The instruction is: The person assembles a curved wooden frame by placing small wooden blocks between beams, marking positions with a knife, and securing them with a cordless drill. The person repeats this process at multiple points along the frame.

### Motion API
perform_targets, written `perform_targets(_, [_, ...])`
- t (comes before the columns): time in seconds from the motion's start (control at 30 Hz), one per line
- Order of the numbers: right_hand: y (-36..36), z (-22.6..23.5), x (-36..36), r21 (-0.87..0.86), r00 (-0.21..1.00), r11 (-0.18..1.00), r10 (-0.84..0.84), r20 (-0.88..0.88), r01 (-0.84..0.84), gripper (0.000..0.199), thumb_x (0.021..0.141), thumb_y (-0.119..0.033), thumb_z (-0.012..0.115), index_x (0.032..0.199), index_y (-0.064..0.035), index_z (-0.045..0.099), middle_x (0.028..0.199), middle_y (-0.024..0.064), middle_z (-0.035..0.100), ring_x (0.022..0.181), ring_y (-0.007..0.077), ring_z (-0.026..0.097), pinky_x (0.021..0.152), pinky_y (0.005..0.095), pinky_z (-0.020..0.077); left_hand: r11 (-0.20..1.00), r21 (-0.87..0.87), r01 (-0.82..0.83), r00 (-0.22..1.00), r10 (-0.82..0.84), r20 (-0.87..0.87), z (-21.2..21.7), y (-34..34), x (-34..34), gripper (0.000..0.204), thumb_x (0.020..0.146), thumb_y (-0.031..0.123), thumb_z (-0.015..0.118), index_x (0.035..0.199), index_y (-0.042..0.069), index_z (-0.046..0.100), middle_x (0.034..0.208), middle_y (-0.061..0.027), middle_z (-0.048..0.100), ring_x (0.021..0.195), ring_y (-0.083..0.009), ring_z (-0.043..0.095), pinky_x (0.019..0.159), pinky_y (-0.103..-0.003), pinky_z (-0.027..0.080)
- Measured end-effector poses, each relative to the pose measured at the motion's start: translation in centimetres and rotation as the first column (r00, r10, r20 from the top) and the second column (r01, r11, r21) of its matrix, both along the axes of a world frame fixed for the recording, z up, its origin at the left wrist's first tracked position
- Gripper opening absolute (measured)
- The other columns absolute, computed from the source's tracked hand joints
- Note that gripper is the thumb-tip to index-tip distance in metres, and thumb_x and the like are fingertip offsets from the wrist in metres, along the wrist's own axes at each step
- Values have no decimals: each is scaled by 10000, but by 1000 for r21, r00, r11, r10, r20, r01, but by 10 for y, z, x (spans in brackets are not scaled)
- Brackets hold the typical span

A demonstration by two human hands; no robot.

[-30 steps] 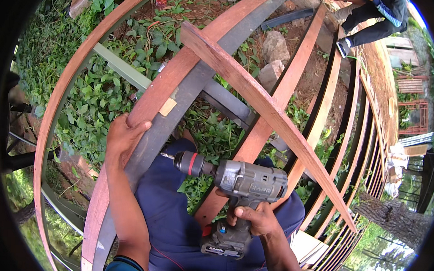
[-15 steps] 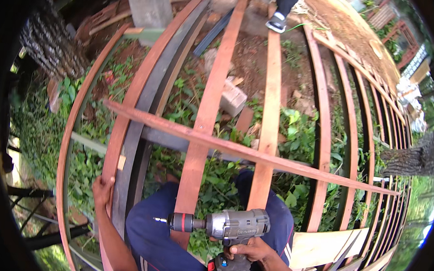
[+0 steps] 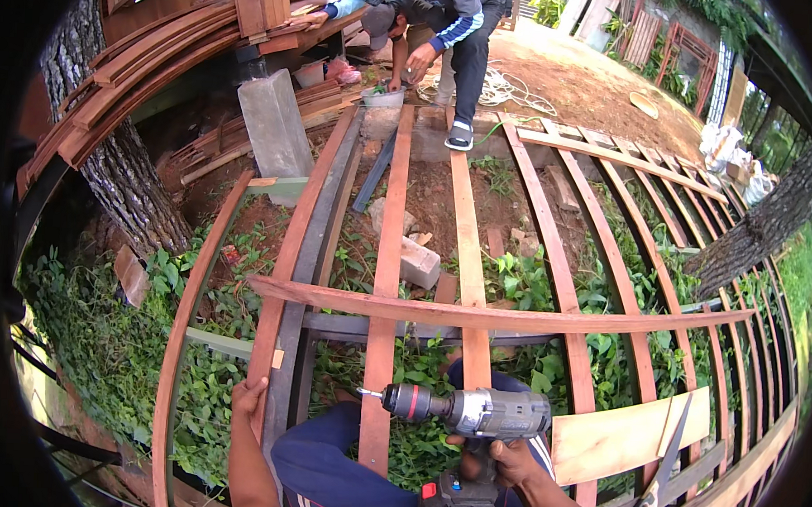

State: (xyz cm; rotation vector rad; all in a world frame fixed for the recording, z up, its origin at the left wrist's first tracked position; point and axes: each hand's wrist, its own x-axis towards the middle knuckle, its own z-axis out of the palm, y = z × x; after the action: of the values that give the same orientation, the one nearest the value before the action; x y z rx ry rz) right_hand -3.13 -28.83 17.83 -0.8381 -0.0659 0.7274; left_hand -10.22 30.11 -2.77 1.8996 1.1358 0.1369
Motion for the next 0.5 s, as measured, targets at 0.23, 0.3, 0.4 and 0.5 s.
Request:
perform_targets(0.23, [60, 14, 6, 94, 989, 984, 146, 38, -149, 694, 971, -400, 752, 1459, 10, 476, 1288, 247, 685, 803, 207, 654, 705, 373, 551, 938, 346, -11, 999, 22, -27, 23, -30, -2, 846, 691, 623, 877, 1240, -2, 727, 1090, -197, 777, 1029, -388, 738, 909, -459, 564])
perform_targets(0.3, [65, 20, -4, 110, 984, 978, 172, 46, -177, 664, 985, -354, 738, 1463, 18, 466, 1284, 248, 688, 778, 215, 655, 690, 375, 542, 880, 475, 31, 999, -18, -31, 29, -40, -5, 861, 726, 616, 844, 1325, 29, 653, 1209, -189, 698, 1110, -391, 687, 976, -486, 506])
perform_targets(0.4, [59, 29, -28, 141, 985, 975, 169, 26, -171, 606, 1001, -293, 701, 1455, 29, 463, 1278, 254, 677, 781, 196, 660, 705, 356, 576, 749, 624, 222, 972, -120, -202, 35, -53, -8, 966, 821, 633, 745, 1582, 124, 436, 1618, -189, 448, 1391, -387, 531, 1198, -573, 324])
perform_targets(0.5, [42, 33, -55, 180, 992, 979, 109, -59, -97, 609, 978, -298, 696, 1429, 55, 490, 1161, 232, 704, 733, 201, 643, 710, 362, 562, 784, 482, 391, 904, -228, -362, 36, -69, -20, 1044, 880, 699, 635, 1682, 178, 218, 1765, -131, 94, 1598, -396, 150, 1263, -653, 78])
